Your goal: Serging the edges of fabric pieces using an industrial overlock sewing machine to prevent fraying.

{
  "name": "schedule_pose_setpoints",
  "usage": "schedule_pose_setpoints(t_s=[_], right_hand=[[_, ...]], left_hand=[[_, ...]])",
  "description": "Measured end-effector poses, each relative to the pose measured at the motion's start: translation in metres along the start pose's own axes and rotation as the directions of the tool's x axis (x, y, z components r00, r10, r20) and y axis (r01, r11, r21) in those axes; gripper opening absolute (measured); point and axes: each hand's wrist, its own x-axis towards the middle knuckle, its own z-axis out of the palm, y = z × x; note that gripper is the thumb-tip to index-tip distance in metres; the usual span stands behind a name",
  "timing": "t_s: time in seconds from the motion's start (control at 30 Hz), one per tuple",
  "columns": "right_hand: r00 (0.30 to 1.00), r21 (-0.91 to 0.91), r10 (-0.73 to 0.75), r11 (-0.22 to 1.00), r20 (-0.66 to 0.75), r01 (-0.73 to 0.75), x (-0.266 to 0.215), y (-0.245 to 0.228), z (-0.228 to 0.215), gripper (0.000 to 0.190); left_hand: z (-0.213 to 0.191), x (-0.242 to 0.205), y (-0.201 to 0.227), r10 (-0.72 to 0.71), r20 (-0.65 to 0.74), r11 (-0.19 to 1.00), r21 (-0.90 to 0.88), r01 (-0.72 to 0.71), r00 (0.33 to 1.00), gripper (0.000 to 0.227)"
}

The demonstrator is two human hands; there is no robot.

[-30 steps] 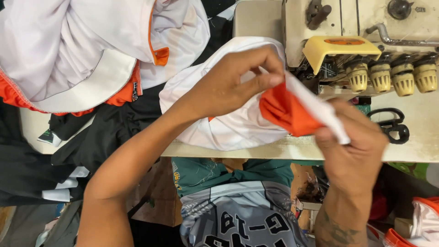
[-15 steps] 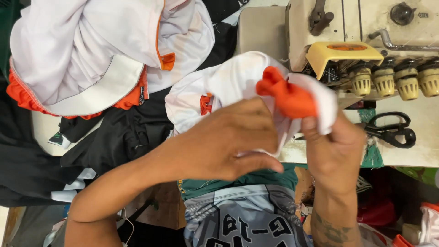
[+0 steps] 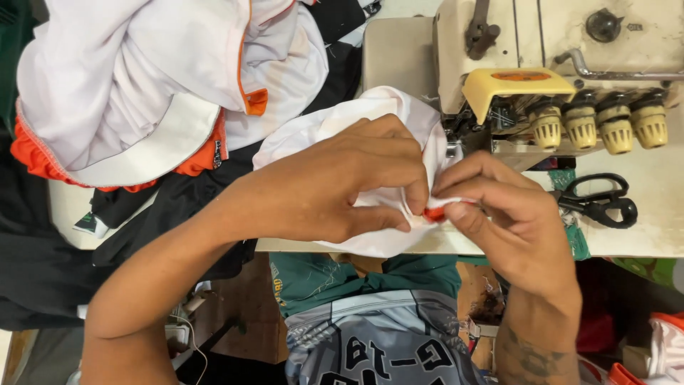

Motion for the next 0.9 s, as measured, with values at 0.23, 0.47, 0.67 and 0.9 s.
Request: schedule_pose_setpoints(t_s=[0.23,0.47,0.67,0.9], right_hand=[[0.894,0.197,0.204,0.971,-0.399,-0.134,-0.017,0.005,0.018,0.033],[0.950,-0.055,0.225,0.969,-0.215,-0.241,-0.009,-0.005,0.005,0.022],[0.973,0.156,0.105,0.985,-0.204,-0.073,0.001,0.000,0.010,0.020],[0.981,0.214,0.121,0.973,-0.149,-0.087,0.000,0.005,0.008,0.021]], left_hand=[[0.010,0.012,0.005,0.016,-0.137,0.964,-0.261,-0.052,0.990,0.013],[-0.001,0.019,-0.008,-0.090,-0.089,0.954,-0.294,0.060,0.992,0.013],[0.007,0.017,-0.010,-0.202,-0.050,0.977,-0.085,0.197,0.978,0.043],[0.013,0.018,-0.032,-0.032,-0.094,0.986,-0.164,0.016,0.995,0.031]])
